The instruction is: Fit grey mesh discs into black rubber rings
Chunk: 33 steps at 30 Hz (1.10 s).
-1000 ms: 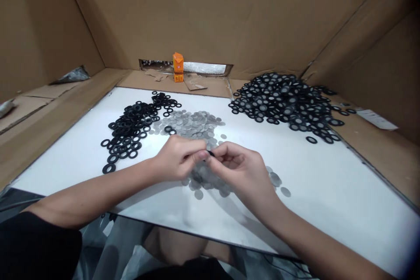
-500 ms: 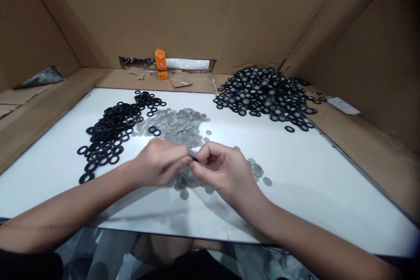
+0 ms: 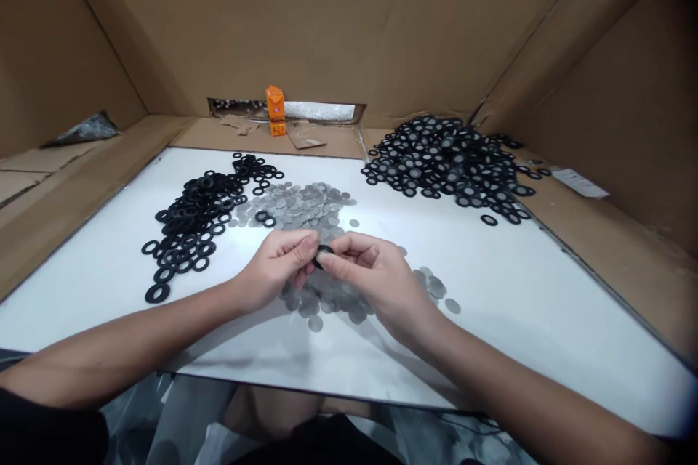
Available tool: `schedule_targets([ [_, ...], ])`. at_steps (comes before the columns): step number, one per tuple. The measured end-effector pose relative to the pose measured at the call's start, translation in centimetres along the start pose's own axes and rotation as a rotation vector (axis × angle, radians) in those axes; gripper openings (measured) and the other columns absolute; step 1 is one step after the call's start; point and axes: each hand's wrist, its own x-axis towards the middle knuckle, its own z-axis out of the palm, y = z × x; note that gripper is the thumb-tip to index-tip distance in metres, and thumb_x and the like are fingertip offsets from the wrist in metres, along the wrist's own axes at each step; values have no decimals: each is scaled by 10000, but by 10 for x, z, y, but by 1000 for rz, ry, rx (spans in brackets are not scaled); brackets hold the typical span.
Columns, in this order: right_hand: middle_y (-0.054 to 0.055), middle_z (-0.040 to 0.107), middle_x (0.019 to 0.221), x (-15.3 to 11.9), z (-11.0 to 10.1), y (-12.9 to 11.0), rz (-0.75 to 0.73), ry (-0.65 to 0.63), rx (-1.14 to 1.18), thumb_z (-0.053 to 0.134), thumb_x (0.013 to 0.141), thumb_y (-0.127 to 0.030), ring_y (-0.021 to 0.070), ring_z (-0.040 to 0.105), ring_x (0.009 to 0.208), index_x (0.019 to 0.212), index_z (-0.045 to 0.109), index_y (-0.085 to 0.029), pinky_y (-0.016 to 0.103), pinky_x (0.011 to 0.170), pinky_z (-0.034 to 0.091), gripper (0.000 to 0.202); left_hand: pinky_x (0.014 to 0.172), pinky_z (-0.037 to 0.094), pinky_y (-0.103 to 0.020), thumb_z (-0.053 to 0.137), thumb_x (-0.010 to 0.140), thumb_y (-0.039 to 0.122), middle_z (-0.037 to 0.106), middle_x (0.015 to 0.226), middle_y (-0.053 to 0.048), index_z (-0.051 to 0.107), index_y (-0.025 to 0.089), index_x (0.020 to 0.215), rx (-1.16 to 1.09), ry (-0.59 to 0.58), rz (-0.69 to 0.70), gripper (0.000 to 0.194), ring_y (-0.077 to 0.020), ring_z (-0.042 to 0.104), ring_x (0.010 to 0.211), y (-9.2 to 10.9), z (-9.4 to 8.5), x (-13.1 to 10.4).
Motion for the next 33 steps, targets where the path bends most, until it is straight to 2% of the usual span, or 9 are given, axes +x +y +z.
schedule_targets([
  [3,-14,612,656,3,0,3,-47,24,10,734,734,-353,98,547,589,720,631,-165,223,555,438,215,388,263,-211,395,910,595,382,426,58,426,177,597,39,22,8,523,-69,341,371,-1,1,0],
  [8,-25,586,646,5,-1,5,-73,27,-66,706,755,-345,94,523,576,722,616,-168,225,549,420,201,513,341,-225,380,959,462,494,563,26,459,178,694,365,75,125,396,-101,447,523,1,-5,1],
  [10,-26,576,641,5,-2,5,-56,47,-126,691,760,-335,95,510,565,736,619,-165,227,532,404,187,515,314,-230,434,942,414,476,585,35,460,183,740,511,76,182,308,-102,426,533,3,-7,2],
  [12,-24,570,637,5,-2,5,-59,71,-185,677,765,-323,98,502,562,744,623,-161,230,525,395,173,503,277,-232,470,925,362,429,570,46,429,183,706,595,74,239,285,-92,384,516,4,-8,4],
  [15,-13,586,651,4,-2,5,-92,72,-232,669,777,-320,103,513,578,740,630,-160,230,529,399,169,494,289,-221,446,935,345,423,559,41,382,176,634,471,58,226,350,-80,395,505,4,-6,5],
  [19,2,625,683,4,-3,5,-117,23,-184,688,778,-331,107,539,599,741,648,-157,224,534,407,183,407,282,-191,469,917,476,478,541,41,430,172,661,91,5,11,399,-62,406,426,2,-3,6],
  [22,9,640,686,5,-4,5,-97,5,-131,712,764,-332,109,547,603,745,659,-155,224,534,406,186,374,250,-175,531,863,550,479,513,47,439,166,654,-57,5,-78,447,-48,378,390,2,-2,7],
  [27,5,654,686,7,-4,7,-52,-8,-69,730,753,-307,104,552,605,727,667,-159,222,548,404,163,358,209,-170,586,805,596,477,480,49,435,163,631,-147,12,-123,490,-36,337,361,4,-1,9],
  [33,2,659,699,8,-5,8,-41,-13,-30,734,742,-310,111,562,610,744,676,-173,235,560,413,149,364,209,-179,560,835,574,466,489,51,427,169,640,-137,9,-93,469,-41,333,376,1,-2,8],
])
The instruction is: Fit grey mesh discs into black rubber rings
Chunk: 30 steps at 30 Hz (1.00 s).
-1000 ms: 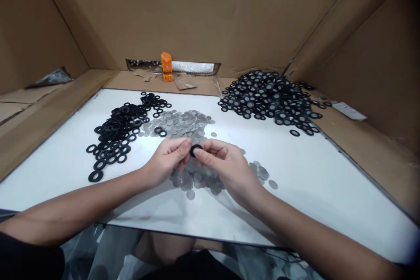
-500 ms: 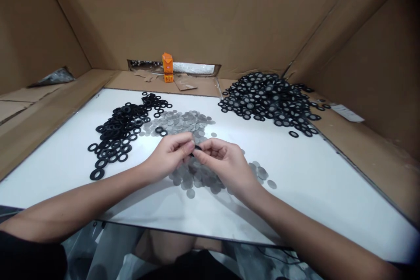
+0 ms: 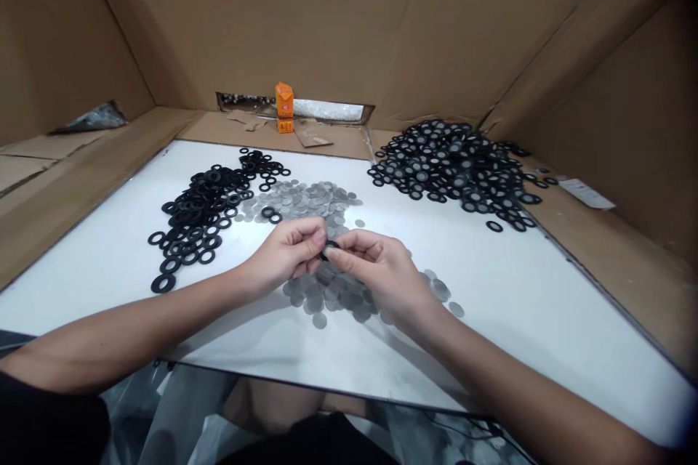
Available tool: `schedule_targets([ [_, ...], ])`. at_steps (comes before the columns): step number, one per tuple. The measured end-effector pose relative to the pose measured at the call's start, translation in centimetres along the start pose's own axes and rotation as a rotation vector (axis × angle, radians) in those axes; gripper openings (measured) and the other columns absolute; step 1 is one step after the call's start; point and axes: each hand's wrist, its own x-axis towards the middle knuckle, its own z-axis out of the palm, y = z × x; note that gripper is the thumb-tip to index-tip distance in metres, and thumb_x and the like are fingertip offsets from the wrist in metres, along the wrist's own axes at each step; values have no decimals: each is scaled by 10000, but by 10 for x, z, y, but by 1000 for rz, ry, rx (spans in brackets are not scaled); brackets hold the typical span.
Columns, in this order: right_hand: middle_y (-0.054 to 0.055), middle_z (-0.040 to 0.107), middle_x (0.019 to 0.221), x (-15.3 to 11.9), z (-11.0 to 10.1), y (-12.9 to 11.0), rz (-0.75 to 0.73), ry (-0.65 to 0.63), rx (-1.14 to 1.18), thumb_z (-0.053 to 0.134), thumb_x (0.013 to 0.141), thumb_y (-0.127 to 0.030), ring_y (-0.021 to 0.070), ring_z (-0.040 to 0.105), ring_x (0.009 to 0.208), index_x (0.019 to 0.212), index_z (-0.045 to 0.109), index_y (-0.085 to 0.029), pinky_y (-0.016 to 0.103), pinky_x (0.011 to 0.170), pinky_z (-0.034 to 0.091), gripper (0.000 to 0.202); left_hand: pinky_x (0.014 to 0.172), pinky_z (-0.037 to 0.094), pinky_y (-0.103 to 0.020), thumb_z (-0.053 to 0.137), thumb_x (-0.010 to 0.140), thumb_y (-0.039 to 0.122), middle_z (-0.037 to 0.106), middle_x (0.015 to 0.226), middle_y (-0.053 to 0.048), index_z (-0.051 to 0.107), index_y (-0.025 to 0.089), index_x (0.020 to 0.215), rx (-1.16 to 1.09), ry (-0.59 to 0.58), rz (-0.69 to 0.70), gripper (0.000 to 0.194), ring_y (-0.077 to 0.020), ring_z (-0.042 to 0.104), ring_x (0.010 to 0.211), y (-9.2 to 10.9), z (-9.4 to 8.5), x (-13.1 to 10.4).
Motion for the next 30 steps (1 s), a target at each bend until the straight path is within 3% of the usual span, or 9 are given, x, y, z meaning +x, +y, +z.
schedule_targets([
  [8,-18,605,650,0,1,2,-46,21,-66,714,760,-308,93,515,582,719,663,-163,229,536,384,160,424,269,-198,469,917,496,437,534,48,393,175,628,285,58,158,439,-61,383,454,-2,0,-7],
  [12,-17,612,656,0,0,0,-22,14,-45,719,753,-300,88,517,582,716,664,-161,224,541,386,154,427,254,-208,447,925,497,404,500,57,366,183,618,250,3,142,447,-66,348,441,0,1,-6],
  [17,13,671,733,0,1,0,17,4,2,725,750,-310,113,574,650,765,684,-164,235,585,420,152,434,243,-208,457,925,478,406,515,54,350,181,608,238,99,129,448,-63,336,454,-2,7,-5],
  [21,-13,637,671,1,3,1,2,71,9,747,720,-292,100,552,618,709,669,-167,226,578,413,148,440,260,-205,437,931,494,384,522,59,350,185,624,169,159,118,444,-67,345,465,-9,12,-5],
  [25,-23,636,646,2,4,0,-14,124,73,789,670,-255,100,564,606,684,665,-168,226,589,425,153,447,285,-206,433,937,488,457,542,50,428,176,658,217,135,132,418,-63,365,449,-8,12,-7],
  [30,-10,655,644,1,4,-1,41,100,202,786,693,-302,112,597,627,700,681,-167,245,650,463,171,474,339,-199,445,943,438,484,509,47,517,162,687,277,133,185,383,-69,409,448,0,9,-10],
])
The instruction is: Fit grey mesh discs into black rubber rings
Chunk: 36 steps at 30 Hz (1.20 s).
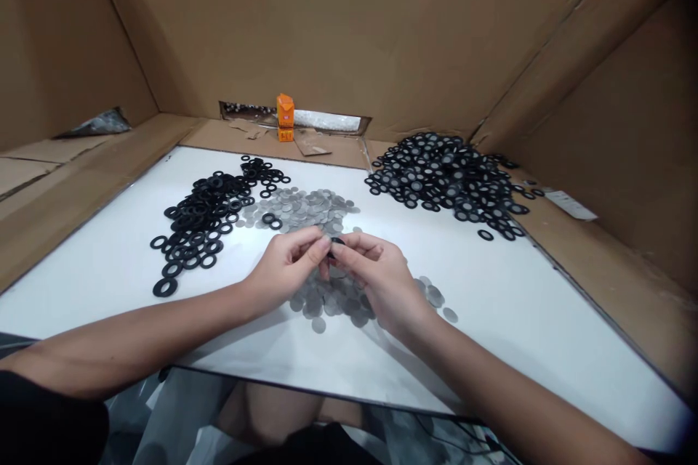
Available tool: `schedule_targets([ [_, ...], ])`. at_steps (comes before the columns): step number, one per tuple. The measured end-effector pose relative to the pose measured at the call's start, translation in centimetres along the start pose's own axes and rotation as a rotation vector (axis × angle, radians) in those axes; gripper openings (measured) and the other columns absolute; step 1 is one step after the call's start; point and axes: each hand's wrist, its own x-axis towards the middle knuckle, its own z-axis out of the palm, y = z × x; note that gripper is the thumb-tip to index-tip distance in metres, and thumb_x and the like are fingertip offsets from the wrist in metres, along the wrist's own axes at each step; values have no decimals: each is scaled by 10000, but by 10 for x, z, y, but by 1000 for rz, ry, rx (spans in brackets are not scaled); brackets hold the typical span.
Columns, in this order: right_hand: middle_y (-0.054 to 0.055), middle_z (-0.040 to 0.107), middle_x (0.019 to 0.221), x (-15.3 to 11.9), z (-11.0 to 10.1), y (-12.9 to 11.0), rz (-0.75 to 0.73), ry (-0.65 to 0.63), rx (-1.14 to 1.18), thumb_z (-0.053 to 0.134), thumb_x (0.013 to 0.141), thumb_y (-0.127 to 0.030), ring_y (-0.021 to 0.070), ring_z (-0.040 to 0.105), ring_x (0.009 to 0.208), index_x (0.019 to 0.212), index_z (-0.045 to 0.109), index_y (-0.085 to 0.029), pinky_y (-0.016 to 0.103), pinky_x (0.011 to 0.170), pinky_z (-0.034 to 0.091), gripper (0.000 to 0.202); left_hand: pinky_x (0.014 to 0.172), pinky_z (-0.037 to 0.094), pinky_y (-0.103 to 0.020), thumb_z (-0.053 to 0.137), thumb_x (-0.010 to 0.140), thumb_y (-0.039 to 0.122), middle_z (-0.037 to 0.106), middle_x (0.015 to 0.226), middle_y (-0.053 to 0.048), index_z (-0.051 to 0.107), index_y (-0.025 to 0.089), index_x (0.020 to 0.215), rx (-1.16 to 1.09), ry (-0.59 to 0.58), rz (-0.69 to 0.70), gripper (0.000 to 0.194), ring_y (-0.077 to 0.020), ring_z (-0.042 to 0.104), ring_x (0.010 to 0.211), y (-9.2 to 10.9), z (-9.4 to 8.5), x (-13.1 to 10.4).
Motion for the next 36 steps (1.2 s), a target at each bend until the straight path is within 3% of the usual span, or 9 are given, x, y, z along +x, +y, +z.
schedule_targets([
  [5,-9,662,712,-2,-1,-3,95,3,136,810,666,-274,112,613,697,724,695,-171,267,776,486,166,471,350,-190,465,936,362,538,553,33,541,157,673,85,-6,46,342,-65,435,457,3,-2,0],
  [10,7,674,842,-5,0,-5,110,25,166,810,667,-257,108,599,730,839,719,-194,266,787,485,204,489,351,-202,488,921,362,484,540,35,512,168,644,182,139,86,340,-82,441,493,0,1,1],
  [13,-8,642,812,-5,2,-2,106,16,133,816,664,-281,95,569,700,795,711,-192,252,754,475,190,470,339,-200,485,921,384,454,531,44,496,173,656,148,184,46,338,-80,423,476,-1,4,-1],
  [17,-25,575,703,-4,1,1,83,-11,95,794,699,-328,85,530,656,732,680,-168,224,682,448,199,488,351,-194,459,934,387,459,538,41,466,171,637,150,128,55,367,-77,435,488,1,3,-2],
  [23,-19,601,676,-2,-4,-4,-20,-3,-31,764,724,-358,105,548,635,721,668,-175,238,644,450,206,491,336,-199,448,925,347,497,551,31,513,162,683,219,-187,32,311,-90,465,510,-2,-6,2],
  [29,5,665,740,-3,-5,-9,-117,28,-222,774,699,-329,138,590,674,779,691,-189,254,638,465,182,517,366,-216,511,891,435,520,634,20,511,170,853,147,-116,69,268,-111,488,563,-4,-10,2],
  [36,7,649,766,-3,-3,-4,-118,-55,-281,711,762,-376,137,588,673,818,664,-191,258,619,462,199,437,351,-186,480,892,540,507,557,29,445,169,654,-33,-77,-24,443,-74,470,463,-1,-6,4],
])
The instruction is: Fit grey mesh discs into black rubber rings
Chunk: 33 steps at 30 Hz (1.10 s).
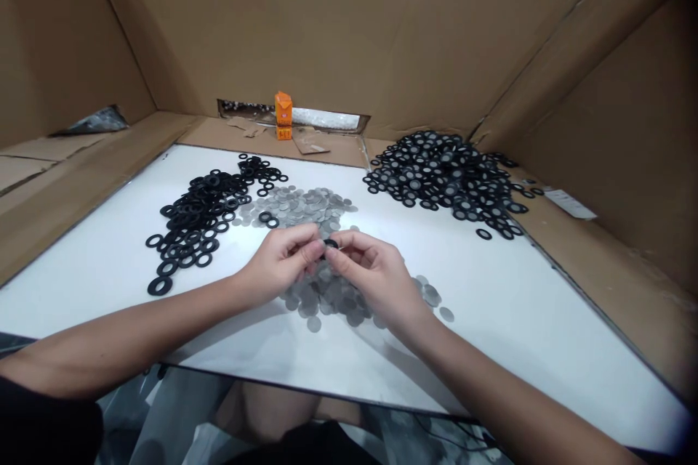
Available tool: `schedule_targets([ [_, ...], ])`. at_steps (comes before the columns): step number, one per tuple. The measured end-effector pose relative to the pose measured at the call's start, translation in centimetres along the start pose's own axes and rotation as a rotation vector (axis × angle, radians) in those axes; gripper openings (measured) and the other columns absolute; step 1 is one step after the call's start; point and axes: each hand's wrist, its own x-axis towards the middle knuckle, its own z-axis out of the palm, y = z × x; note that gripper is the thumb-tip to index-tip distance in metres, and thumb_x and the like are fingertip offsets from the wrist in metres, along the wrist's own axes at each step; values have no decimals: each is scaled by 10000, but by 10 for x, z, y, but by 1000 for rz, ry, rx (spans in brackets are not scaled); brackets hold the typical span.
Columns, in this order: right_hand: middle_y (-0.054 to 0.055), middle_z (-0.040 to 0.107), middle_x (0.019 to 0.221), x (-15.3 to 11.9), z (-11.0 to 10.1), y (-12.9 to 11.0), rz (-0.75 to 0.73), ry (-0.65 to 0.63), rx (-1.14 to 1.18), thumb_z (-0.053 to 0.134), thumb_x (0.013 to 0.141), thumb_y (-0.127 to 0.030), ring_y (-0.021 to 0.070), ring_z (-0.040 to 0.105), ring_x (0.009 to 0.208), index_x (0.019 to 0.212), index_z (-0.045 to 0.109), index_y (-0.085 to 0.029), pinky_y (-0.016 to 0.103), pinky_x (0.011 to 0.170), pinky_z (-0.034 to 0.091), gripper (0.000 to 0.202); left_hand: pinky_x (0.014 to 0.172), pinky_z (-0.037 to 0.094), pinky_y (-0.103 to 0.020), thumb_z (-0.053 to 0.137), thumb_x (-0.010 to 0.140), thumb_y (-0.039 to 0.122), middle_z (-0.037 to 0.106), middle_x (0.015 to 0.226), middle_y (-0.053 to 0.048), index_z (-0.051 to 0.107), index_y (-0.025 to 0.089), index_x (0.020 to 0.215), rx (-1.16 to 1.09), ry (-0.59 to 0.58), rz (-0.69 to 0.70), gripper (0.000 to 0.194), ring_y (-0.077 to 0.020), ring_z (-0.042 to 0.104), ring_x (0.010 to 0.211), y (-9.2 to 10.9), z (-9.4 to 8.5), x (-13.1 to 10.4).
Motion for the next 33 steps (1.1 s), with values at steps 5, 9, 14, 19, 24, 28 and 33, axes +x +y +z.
schedule_targets([
  [5,15,640,795,2,-2,2,-56,-26,-25,705,774,-352,149,596,731,789,664,-196,265,663,469,162,372,315,-171,547,812,624,502,513,37,428,166,627,-193,0,-134,508,-60,456,381,1,4,2],
  [9,19,636,809,3,-1,2,-42,-21,-8,706,774,-339,152,594,752,776,661,-196,272,691,472,150,359,296,-171,558,803,618,511,508,37,422,170,627,-245,16,-196,500,-56,438,355,0,5,3],
  [14,12,606,768,2,1,2,-16,22,-49,701,765,-355,147,566,702,758,626,-196,273,638,458,176,410,313,-195,480,863,592,500,544,30,420,177,629,-38,34,-75,480,-72,454,422,-1,3,2],
  [19,24,577,799,-2,4,6,-206,130,-199,666,778,-287,162,548,764,693,569,-203,288,694,460,155,498,307,-232,440,933,391,411,515,30,367,183,574,368,147,200,421,-90,399,489,-1,4,-4],
  [24,25,573,805,-3,5,7,-249,139,-208,652,790,-262,156,537,761,681,554,-201,281,687,447,159,476,318,-228,449,922,427,419,483,32,362,188,565,321,163,182,439,-88,415,453,-1,6,-3],
  [28,6,569,745,-1,4,3,-110,74,-86,678,782,-324,138,535,697,697,573,-192,266,633,429,189,386,322,-200,482,873,567,473,483,39,423,182,623,-22,46,-46,462,-85,459,385,-1,4,1],
  [33,0,601,692,1,5,1,17,-26,35,710,757,-377,129,550,648,693,584,-183,253,592,415,240,335,266,-178,515,847,591,456,452,48,420,176,619,-209,35,-139,484,-67,413,340,-3,7,1],
])
